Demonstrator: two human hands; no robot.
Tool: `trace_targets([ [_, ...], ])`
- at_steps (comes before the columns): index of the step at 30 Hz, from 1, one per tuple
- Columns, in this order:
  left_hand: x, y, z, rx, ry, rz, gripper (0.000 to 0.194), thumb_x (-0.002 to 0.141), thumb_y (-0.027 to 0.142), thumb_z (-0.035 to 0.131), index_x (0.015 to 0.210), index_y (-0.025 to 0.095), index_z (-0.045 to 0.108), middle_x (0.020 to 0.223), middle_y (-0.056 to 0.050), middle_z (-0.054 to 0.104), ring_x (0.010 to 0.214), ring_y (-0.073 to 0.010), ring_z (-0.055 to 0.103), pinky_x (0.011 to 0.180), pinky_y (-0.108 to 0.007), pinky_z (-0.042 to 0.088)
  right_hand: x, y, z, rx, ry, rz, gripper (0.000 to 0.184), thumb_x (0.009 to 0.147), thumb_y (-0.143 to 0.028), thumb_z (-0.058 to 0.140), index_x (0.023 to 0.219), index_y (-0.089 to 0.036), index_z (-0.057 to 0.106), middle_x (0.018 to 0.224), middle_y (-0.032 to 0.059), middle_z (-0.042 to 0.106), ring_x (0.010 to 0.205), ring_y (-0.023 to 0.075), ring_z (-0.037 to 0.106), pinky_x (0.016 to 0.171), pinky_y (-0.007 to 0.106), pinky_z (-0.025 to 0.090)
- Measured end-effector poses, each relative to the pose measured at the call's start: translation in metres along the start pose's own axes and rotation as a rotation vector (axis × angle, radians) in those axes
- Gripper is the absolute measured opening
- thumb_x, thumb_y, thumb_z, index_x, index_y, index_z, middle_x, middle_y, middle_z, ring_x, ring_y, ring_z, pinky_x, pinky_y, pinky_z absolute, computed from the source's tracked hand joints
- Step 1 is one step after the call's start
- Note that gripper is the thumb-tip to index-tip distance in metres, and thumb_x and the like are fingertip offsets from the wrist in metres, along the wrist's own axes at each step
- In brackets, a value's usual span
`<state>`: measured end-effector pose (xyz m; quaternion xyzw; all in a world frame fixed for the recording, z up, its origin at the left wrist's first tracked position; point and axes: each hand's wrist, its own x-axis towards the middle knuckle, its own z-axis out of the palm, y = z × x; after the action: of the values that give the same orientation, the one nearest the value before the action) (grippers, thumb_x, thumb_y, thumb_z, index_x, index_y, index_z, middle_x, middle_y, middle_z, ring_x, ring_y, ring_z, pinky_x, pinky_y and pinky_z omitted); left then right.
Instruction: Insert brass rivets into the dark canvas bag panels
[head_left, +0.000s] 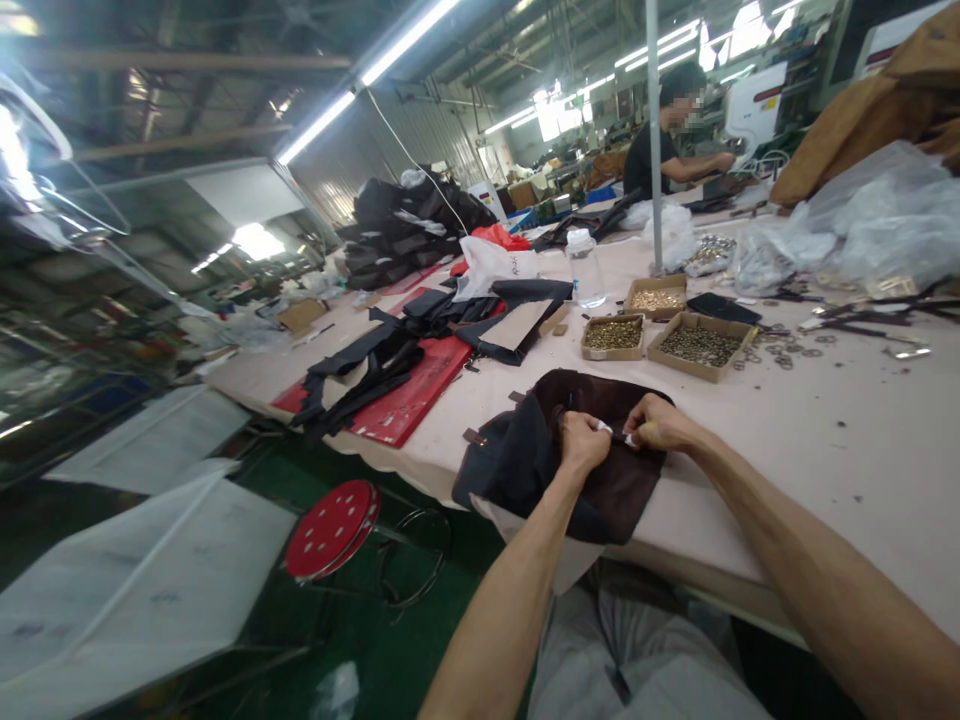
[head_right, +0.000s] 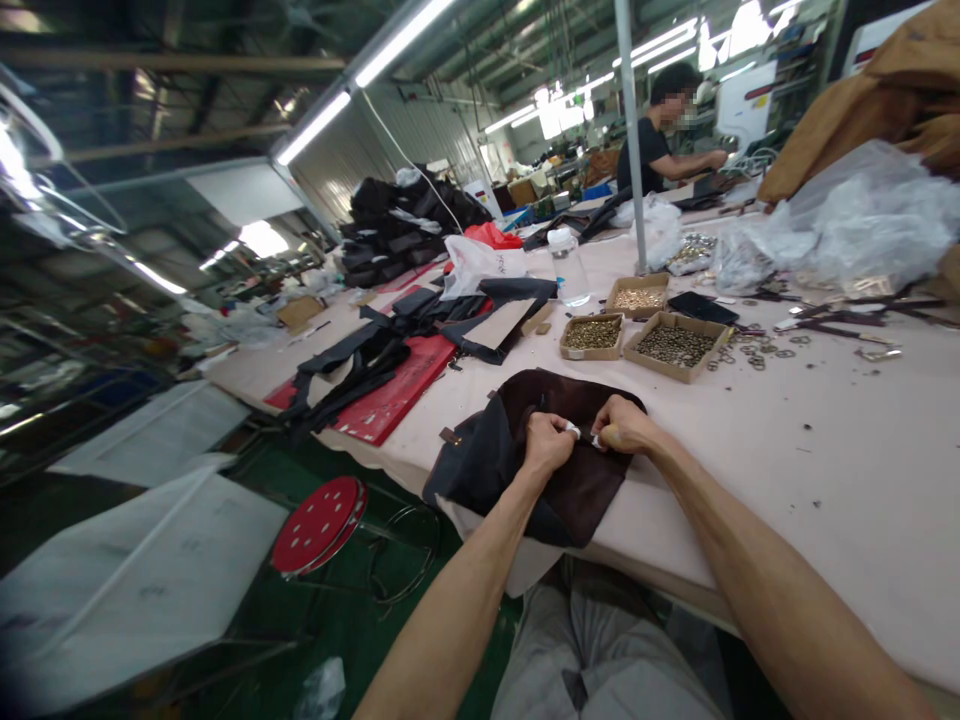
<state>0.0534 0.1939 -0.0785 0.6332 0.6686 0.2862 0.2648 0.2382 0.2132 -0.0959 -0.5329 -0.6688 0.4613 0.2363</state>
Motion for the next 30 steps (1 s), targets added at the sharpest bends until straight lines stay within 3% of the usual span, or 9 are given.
trace_targets([
  [7,0.010,-0.009,-0.001,-0.145,-0.059,-0.033,0.007,0.061,0.012,0.075,0.069,0.012,0.077,0.059,-0.004,0.068,0.050,-0.0140,0.059,0.047,-0.021,0.039,0.000,0.007,-0.004,0.147,-0.136,0.026,0.024,0.056,-0.019,0.065,0.074,-0.013,0.080,0.057,0.0030,0.066,0.047,0.0121,0.048,0.043,0.024,0.031],
  [12,0.012,-0.017,0.002,-0.250,-0.105,-0.055,0.004,0.062,0.008,0.070,0.064,0.011,0.072,0.054,-0.004,0.066,0.045,-0.0150,0.060,0.044,-0.021,0.042,0.002,0.012,-0.003,0.257,-0.193,-0.001,0.025,0.056,-0.020,0.067,0.076,-0.011,0.079,0.057,0.0041,0.066,0.044,0.0108,0.046,0.041,0.023,0.028],
  [21,0.006,-0.024,0.015,-0.383,-0.106,-0.046,0.005,0.069,0.006,0.068,0.071,0.011,0.067,0.059,-0.006,0.069,0.047,-0.0149,0.064,0.044,-0.020,0.047,0.001,0.012,-0.001,0.334,-0.190,0.096,0.022,0.054,-0.019,0.064,0.071,-0.011,0.075,0.055,0.0054,0.066,0.040,0.0094,0.041,0.039,0.022,0.023],
  [30,0.012,-0.034,0.008,-0.415,-0.238,0.069,0.009,0.066,0.008,0.072,0.073,0.011,0.068,0.060,-0.005,0.069,0.050,-0.0149,0.065,0.046,-0.020,0.049,-0.002,0.009,-0.004,0.312,-0.214,0.094,0.025,0.057,-0.021,0.065,0.075,-0.010,0.078,0.055,0.0059,0.067,0.042,0.0095,0.042,0.040,0.021,0.024],
])
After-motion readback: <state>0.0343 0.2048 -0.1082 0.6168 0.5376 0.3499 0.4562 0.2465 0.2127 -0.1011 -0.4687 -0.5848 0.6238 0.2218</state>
